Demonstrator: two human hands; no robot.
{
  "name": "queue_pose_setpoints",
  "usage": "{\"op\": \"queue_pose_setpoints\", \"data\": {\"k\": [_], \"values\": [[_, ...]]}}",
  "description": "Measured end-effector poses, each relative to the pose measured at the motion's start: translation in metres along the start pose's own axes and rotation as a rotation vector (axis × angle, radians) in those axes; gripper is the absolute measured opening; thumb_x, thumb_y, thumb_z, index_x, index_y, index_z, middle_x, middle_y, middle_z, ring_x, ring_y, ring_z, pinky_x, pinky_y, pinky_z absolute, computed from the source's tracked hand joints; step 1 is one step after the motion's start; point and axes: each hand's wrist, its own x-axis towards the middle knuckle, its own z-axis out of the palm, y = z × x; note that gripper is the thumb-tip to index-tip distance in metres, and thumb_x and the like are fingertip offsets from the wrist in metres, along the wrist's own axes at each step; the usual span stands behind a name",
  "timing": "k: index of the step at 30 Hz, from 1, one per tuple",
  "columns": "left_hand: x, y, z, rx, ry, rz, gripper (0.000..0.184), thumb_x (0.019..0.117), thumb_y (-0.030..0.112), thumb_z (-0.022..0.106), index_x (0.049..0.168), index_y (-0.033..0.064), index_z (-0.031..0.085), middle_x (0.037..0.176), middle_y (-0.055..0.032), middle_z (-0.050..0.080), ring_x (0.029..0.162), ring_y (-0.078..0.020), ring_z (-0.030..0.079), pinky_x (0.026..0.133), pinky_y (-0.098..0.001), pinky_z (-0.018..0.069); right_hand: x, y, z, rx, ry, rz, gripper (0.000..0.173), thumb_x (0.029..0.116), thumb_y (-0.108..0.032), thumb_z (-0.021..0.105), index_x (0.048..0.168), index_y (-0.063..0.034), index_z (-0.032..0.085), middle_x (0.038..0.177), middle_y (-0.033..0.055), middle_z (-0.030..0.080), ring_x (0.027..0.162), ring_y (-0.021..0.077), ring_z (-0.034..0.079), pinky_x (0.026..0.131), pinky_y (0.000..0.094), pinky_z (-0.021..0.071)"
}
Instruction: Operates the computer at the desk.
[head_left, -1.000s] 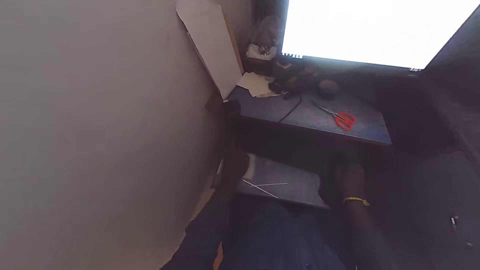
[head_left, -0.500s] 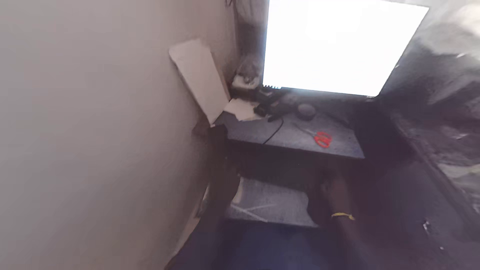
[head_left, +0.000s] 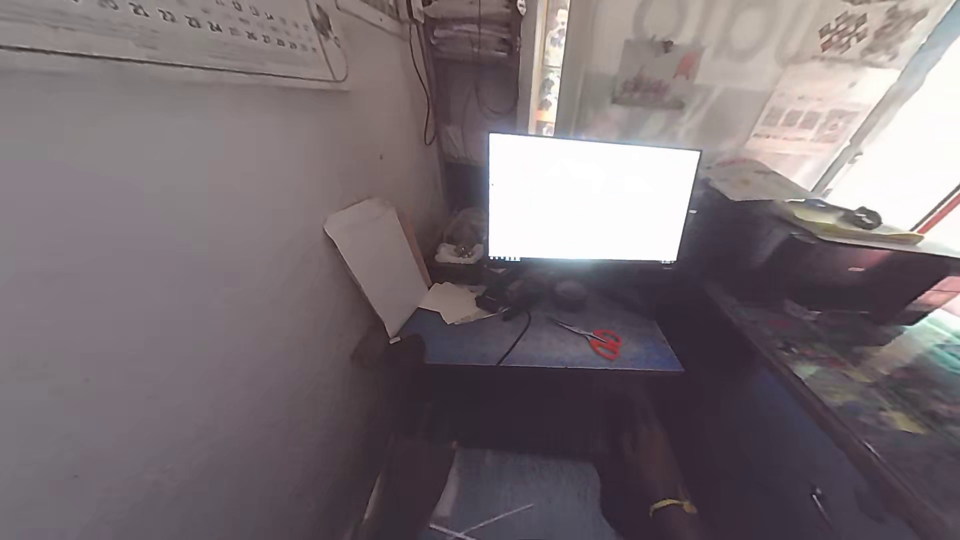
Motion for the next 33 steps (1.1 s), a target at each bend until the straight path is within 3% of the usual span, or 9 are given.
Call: {"op": "queue_pose_setpoints", "data": {"k": [3,8,15,18,23,28,33], "values": [[-0.001,-0.001,0.005,-0.037,0.034,0.001,0.047,0.1021,0.052,0.044,0.140,0.0324,0.063,0.161,-0.0155,0.040,0.146,-0.0432,0.039,0.113,-0.0627,0.0375,-0.001,0.005,0.005,0.010,0.019,0.005,0.051,0.0997,-0.029,0.056,0.146,-0.0067,0.056,0.151,0.0227,0.051,0.136,0.0396,0.053,0.112,0.0537,0.0455],[-0.003,-0.005,0.016,-0.076,0.096,-0.011,0.050,0.1022,0.050,0.043,0.144,0.0291,0.059,0.162,-0.0158,0.038,0.149,-0.0374,0.036,0.118,-0.0604,0.0326,0.000,0.008,0.013,-0.002,0.092,-0.033,0.050,0.1009,-0.030,0.054,0.146,-0.0082,0.057,0.151,0.0205,0.052,0.139,0.0375,0.051,0.115,0.0513,0.0433],[-0.007,-0.006,0.018,-0.158,0.153,-0.019,0.053,0.1021,0.052,0.042,0.143,0.0239,0.061,0.162,-0.0181,0.038,0.146,-0.0454,0.037,0.117,-0.0627,0.0307,-0.001,0.011,0.015,-0.002,0.083,-0.026,0.046,0.1013,-0.031,0.053,0.141,-0.0091,0.062,0.150,0.0222,0.052,0.138,0.0403,0.051,0.114,0.0527,0.0436],[-0.011,-0.007,0.017,-0.200,0.159,-0.009,0.052,0.1021,0.051,0.045,0.139,0.0201,0.064,0.162,-0.0198,0.036,0.144,-0.0504,0.038,0.115,-0.0631,0.0341,-0.003,0.010,0.015,0.038,0.116,-0.039,0.045,0.0992,-0.027,0.055,0.139,-0.0078,0.063,0.148,0.0241,0.054,0.136,0.0436,0.053,0.112,0.0556,0.0448],[-0.012,-0.007,0.020,-0.164,0.112,-0.015,0.054,0.1017,0.054,0.044,0.140,0.0210,0.064,0.164,-0.0191,0.034,0.147,-0.0490,0.033,0.118,-0.0629,0.0305,-0.003,0.010,0.013,0.043,0.106,-0.037,0.048,0.0988,-0.027,0.055,0.142,-0.0067,0.060,0.149,0.0228,0.053,0.137,0.0429,0.052,0.113,0.0555,0.0439],[-0.013,-0.009,0.028,-0.185,0.201,0.006,0.054,0.1024,0.055,0.040,0.139,0.0244,0.064,0.165,-0.0192,0.032,0.146,-0.0478,0.036,0.116,-0.0646,0.0312,-0.004,0.009,0.013,0.042,0.122,-0.052,0.049,0.0976,-0.027,0.057,0.142,-0.0057,0.060,0.148,0.0228,0.054,0.136,0.0430,0.053,0.112,0.0558,0.0444],[-0.013,-0.011,0.024,-0.160,0.158,0.008,0.057,0.1026,0.059,0.038,0.137,0.0232,0.066,0.158,-0.0170,0.045,0.145,-0.0409,0.042,0.118,-0.0617,0.0311,-0.004,0.008,0.014,0.065,0.154,-0.068,0.049,0.0954,-0.028,0.057,0.139,-0.0058,0.063,0.147,0.0219,0.056,0.134,0.0429,0.055,0.111,0.0571,0.0452]]}}
